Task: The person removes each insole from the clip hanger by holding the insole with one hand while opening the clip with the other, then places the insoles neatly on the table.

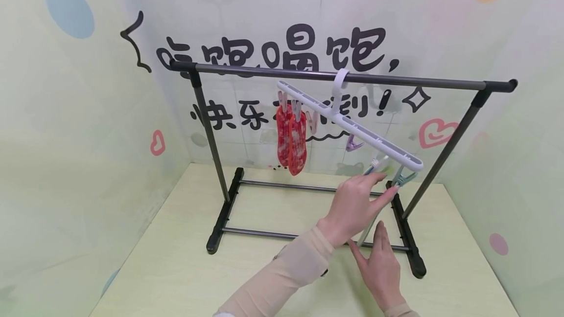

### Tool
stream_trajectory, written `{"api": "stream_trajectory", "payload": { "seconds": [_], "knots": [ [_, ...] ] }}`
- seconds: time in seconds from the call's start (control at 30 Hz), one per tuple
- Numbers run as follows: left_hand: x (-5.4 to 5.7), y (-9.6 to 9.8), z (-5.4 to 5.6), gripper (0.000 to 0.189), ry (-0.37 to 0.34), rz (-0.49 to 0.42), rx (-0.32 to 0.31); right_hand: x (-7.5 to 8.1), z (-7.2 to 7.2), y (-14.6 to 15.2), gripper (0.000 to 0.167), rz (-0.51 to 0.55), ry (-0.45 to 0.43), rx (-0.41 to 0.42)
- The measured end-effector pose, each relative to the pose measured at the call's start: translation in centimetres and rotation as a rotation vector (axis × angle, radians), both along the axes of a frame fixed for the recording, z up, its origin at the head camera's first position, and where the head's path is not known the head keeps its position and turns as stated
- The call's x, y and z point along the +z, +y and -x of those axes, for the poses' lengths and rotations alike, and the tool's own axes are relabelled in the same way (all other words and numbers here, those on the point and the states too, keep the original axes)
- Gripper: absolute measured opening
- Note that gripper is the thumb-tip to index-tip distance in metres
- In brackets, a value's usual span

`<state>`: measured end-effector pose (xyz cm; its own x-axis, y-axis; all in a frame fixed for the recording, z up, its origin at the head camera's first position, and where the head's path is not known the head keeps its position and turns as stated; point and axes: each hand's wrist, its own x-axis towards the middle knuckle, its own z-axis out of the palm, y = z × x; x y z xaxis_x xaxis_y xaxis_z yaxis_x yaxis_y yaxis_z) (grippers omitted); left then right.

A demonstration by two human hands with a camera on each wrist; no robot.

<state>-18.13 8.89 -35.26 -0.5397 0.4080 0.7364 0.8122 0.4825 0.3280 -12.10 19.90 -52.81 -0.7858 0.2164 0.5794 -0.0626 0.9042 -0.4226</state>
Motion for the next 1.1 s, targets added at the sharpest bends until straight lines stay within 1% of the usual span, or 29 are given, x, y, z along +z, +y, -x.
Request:
{"api": "stream_trajectory", "payload": {
  "seconds": [0.1,0.2,0.33,0.57,0.73,0.9,1.03,1.1],
  "knots": [
    [0.2,0.3,0.1,0.034,0.015,-0.012,-0.013,0.0,0.0,0.0,0.092,-0.006,0.019,0.004],
    [0.5,0.4,0.2,0.034,0.024,-0.018,-0.011,0.2,0.1,-0.1,0.089,-0.018,0.025,0.01],
    [0.7,0.5,0.2,0.036,0.016,0.008,0.002,0.4,-0.1,-0.3,0.085,-0.028,-0.003,0.011],
    [1.1,0.9,0.3,0.036,-0.014,0.025,-0.019,0.7,-0.2,-0.2,0.083,-0.025,-0.037,0.001],
    [1.1,1.2,0.5,0.039,-0.023,0.055,0.004,0.6,-0.2,-0.1,0.083,-0.012,-0.056,-0.003],
    [1.5,1.8,0.7,0.041,-0.006,0.083,0.043,0.5,0.0,-0.2,0.085,-0.005,-0.062,0.0],
    [1.7,2.2,0.9,0.044,-0.004,0.082,0.066,0.3,0.1,-0.2,0.085,-0.011,-0.057,0.003],
    [1.7,2.5,1.0,0.045,-0.008,0.071,0.063,0.2,0.2,0.0,0.085,-0.013,-0.065,0.006]
  ]
}}
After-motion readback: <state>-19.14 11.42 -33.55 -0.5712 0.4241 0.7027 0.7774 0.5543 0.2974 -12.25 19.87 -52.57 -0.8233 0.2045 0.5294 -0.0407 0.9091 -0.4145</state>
